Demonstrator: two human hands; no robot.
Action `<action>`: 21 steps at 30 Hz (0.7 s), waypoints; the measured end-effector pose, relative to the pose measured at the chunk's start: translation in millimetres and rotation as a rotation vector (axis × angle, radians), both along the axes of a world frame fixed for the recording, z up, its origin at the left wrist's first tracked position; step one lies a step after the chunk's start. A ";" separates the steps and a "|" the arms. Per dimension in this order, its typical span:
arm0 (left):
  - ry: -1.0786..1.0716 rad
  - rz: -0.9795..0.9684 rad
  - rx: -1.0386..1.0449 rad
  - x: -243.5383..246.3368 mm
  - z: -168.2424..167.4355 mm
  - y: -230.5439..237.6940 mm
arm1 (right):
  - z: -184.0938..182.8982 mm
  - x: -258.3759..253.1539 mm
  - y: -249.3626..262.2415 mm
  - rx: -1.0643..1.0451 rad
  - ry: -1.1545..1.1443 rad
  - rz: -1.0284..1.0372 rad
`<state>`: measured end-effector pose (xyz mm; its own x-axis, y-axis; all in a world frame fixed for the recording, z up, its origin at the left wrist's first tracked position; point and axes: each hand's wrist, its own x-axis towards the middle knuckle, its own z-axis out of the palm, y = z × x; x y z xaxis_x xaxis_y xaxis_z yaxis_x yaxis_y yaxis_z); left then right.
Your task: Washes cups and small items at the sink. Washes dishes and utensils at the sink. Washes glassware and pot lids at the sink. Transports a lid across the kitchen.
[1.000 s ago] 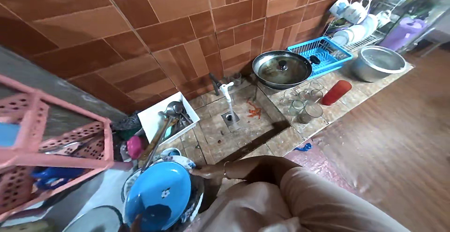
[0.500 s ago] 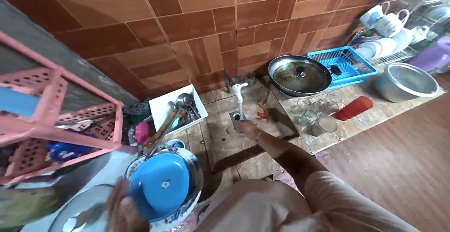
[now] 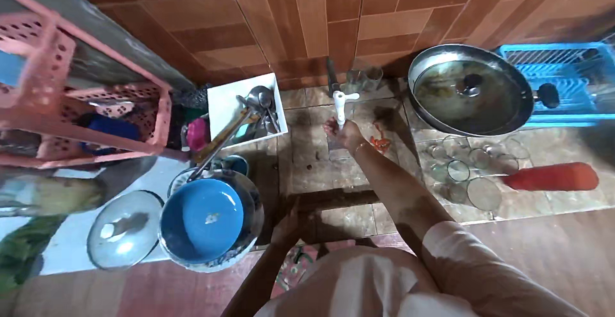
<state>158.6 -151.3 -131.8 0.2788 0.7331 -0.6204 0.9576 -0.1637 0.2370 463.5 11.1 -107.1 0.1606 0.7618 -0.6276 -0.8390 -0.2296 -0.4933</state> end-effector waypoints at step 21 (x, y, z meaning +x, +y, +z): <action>-0.299 0.085 0.261 -17.4 -65.5 -6.5 | -126.3 -127.5 -77.8 0.036 -0.445 0.982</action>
